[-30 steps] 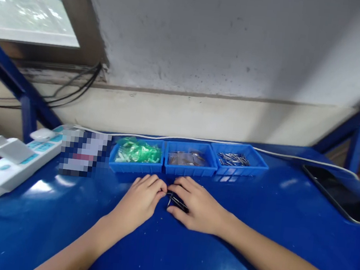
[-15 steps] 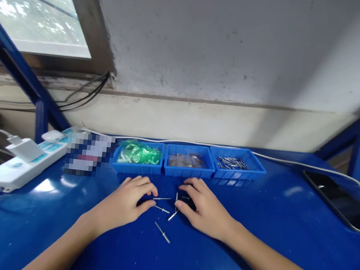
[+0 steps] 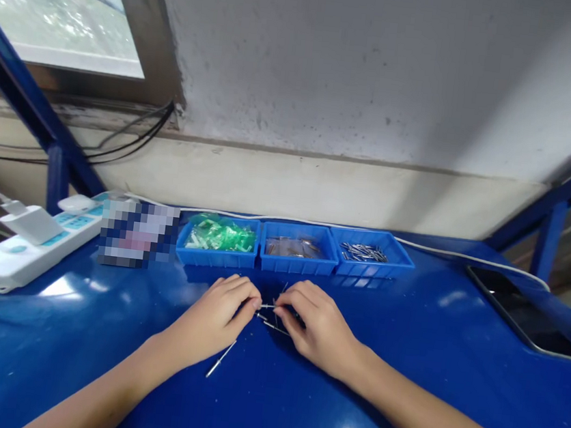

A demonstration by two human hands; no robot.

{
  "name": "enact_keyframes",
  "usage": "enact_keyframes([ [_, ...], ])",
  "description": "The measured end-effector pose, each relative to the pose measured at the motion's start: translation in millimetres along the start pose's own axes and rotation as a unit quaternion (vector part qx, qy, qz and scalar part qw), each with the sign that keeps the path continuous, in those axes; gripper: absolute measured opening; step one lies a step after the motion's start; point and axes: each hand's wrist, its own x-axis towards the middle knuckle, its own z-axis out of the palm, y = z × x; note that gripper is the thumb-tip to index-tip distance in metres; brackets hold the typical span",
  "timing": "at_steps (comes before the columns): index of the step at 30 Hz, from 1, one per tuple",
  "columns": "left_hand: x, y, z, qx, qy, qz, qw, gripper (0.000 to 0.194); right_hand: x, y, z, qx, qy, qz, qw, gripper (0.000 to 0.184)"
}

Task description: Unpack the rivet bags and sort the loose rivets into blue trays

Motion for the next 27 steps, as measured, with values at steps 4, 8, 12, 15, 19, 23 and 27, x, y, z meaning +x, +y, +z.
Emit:
enact_keyframes([
  [4,-1.1,1.7,-2.3,-0.015,0.031,0.022,0.999,0.014,-0.6,-0.6,-2.1,-0.010,0.030,0.016,0.999,0.017],
  [8,-1.5,5.5,-5.5,0.001,0.040,0.053,0.998,0.018,-0.8,-2.7,-3.4,-0.003,0.040,0.011,0.999,0.020],
  [12,-1.3,7.8,-7.1,0.001,0.043,0.057,0.997,0.026,0.4,-8.1,-4.4,-0.016,0.027,-0.022,0.999,0.017],
  [15,-1.4,3.9,-7.3,0.004,0.024,0.056,0.998,0.024,2.6,-2.5,-16.3,-0.059,0.054,-0.071,0.994,0.014],
  [19,-3.3,-7.6,-6.3,0.037,-0.017,0.041,0.998,0.012,3.0,36.9,-53.5,-0.174,0.205,-0.033,0.962,0.013],
  [23,-5.5,-15.0,-2.9,0.057,-0.068,0.029,0.996,0.009,-1.0,75.0,-83.4,-0.315,0.311,0.101,0.891,0.015],
  [27,-4.7,-11.9,1.2,0.036,-0.052,0.028,0.998,0.016,0.6,52.7,-70.1,-0.236,0.264,0.078,0.932,0.011],
])
